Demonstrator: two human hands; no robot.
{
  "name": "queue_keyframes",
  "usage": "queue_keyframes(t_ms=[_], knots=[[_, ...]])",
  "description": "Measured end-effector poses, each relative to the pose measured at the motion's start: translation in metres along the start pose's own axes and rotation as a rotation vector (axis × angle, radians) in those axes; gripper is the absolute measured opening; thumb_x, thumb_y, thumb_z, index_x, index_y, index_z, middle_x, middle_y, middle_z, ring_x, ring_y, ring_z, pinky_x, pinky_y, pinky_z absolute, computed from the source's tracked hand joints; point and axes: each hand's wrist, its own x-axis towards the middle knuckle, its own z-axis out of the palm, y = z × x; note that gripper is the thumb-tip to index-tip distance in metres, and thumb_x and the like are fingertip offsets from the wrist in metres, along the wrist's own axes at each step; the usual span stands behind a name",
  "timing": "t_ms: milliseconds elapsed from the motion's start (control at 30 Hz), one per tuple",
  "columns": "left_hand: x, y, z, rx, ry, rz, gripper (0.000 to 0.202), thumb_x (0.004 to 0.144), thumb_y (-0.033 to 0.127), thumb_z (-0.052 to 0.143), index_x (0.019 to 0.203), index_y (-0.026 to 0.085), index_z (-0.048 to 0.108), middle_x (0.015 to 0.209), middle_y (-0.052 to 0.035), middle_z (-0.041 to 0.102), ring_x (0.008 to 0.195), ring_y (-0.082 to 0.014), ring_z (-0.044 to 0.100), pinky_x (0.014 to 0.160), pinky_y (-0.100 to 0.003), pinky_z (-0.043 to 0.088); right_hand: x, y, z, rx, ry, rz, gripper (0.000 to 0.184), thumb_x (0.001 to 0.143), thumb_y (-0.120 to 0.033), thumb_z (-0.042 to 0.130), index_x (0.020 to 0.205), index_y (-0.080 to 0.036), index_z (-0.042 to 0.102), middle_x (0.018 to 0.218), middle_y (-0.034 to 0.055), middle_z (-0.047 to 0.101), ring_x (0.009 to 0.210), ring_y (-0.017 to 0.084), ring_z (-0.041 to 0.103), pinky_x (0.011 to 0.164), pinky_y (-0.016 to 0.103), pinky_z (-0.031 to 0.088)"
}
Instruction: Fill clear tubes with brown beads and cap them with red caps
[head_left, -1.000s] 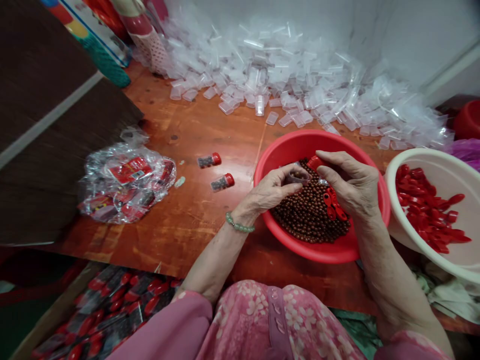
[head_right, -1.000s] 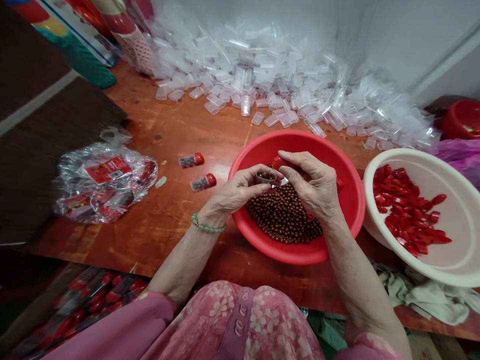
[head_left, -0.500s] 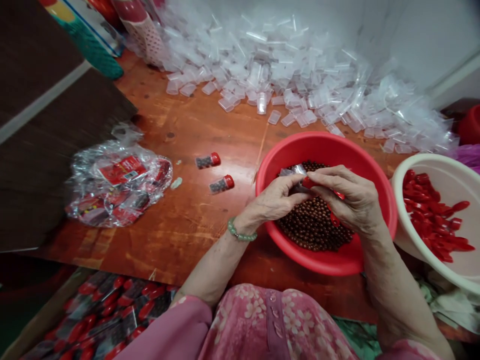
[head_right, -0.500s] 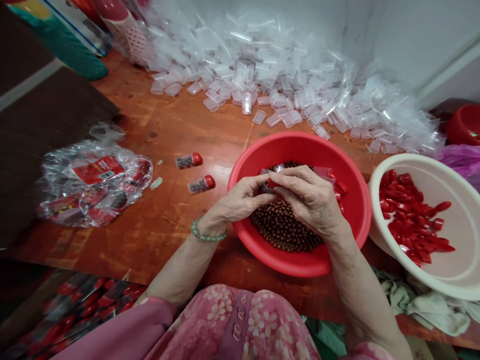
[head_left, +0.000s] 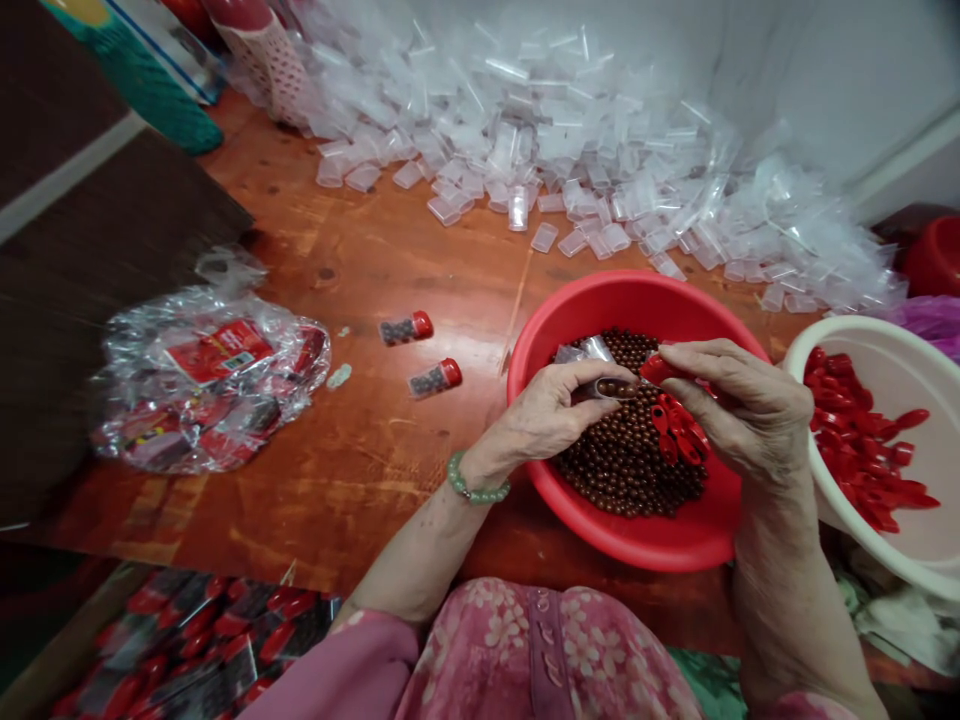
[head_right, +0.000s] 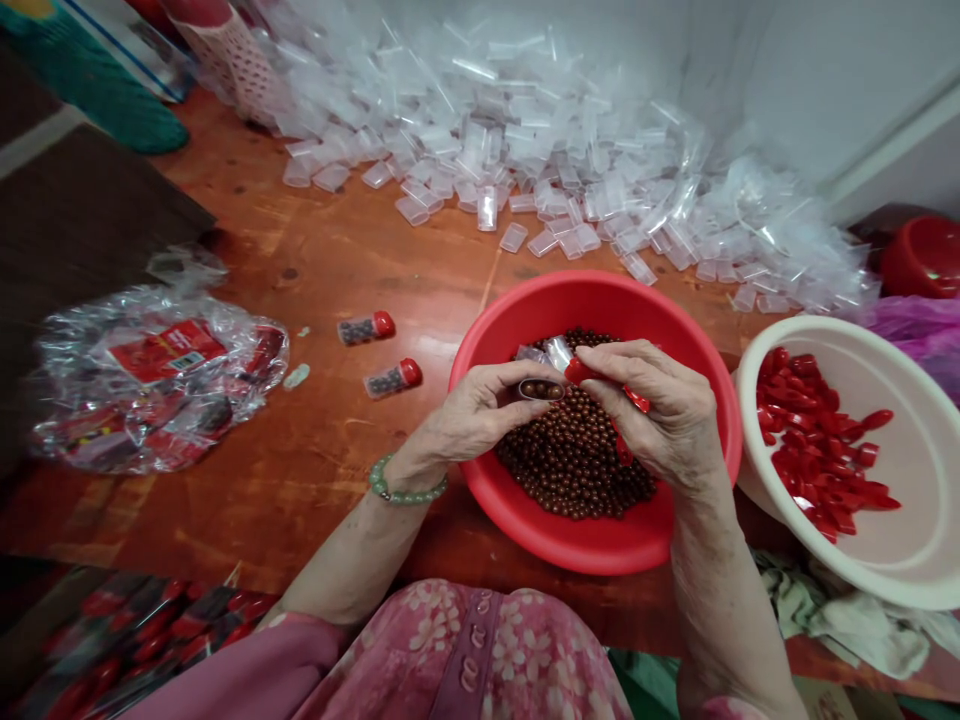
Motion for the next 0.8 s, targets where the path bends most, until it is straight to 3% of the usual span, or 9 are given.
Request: queue_keyframes(t_ms=[100, 300, 433, 533, 700, 800], knots=[[0.000, -0.002, 0.000, -0.021, -0.008, -0.006, 0.025, 0.084, 0.014, 0.067, 0.107, 0.016, 0.076, 0.106, -0.0057, 0.075, 0.102, -0.0190, 0.067, 0.105, -0.037, 0.047, 0.000, -0.004, 0.003, 0.035, -0.006, 0.002, 0.051, 0.084, -0.008, 0.075, 0.125, -0.038, 0.074, 0.106, 0.0020, 0.079, 0.094, 0.020, 0.076, 0.084, 0.035, 0.063], [-0.001, -0.004, 0.000, 0.029, -0.006, -0.013, 0.030, 0.085, 0.012, 0.063, 0.111, 0.017, 0.076, 0.106, -0.0056, 0.076, 0.101, -0.0193, 0.067, 0.101, -0.036, 0.048, 0.001, -0.007, 0.004, 0.013, -0.138, -0.073, 0.055, 0.087, -0.007, 0.071, 0.131, -0.040, 0.071, 0.111, 0.0033, 0.078, 0.092, 0.020, 0.075, 0.084, 0.035, 0.062], [0.000, -0.004, 0.000, 0.044, 0.033, -0.011, 0.030, 0.086, 0.012, 0.061, 0.112, 0.016, 0.076, 0.109, -0.0069, 0.076, 0.103, -0.0194, 0.067, 0.101, -0.036, 0.048, 0.000, -0.005, -0.001, -0.066, -0.109, -0.063, 0.056, 0.085, -0.006, 0.073, 0.131, -0.039, 0.071, 0.110, 0.0034, 0.078, 0.091, 0.020, 0.074, 0.085, 0.037, 0.060], [0.001, -0.003, -0.001, 0.058, 0.037, -0.008, 0.030, 0.085, 0.012, 0.062, 0.111, 0.015, 0.077, 0.109, -0.0076, 0.077, 0.102, -0.0197, 0.067, 0.100, -0.036, 0.049, 0.002, -0.007, 0.002, -0.055, -0.076, -0.083, 0.057, 0.085, -0.003, 0.073, 0.131, -0.036, 0.071, 0.110, 0.0043, 0.077, 0.091, 0.019, 0.073, 0.084, 0.035, 0.060], [0.002, -0.002, -0.002, 0.109, -0.002, -0.019, 0.030, 0.085, 0.011, 0.062, 0.110, 0.014, 0.078, 0.103, -0.0070, 0.077, 0.100, -0.0199, 0.068, 0.096, -0.035, 0.049, 0.006, -0.011, 0.009, -0.100, -0.218, -0.183, 0.050, 0.088, -0.002, 0.068, 0.131, -0.027, 0.071, 0.112, 0.0096, 0.076, 0.095, 0.021, 0.072, 0.086, 0.037, 0.059], [0.002, -0.002, -0.002, 0.052, 0.028, -0.064, 0.029, 0.085, 0.012, 0.062, 0.110, 0.014, 0.077, 0.103, -0.0069, 0.077, 0.096, -0.0182, 0.067, 0.094, -0.033, 0.049, 0.004, -0.007, 0.001, -0.123, -0.209, -0.127, 0.047, 0.088, -0.005, 0.070, 0.129, -0.028, 0.072, 0.111, 0.0083, 0.076, 0.094, 0.021, 0.073, 0.086, 0.036, 0.060]])
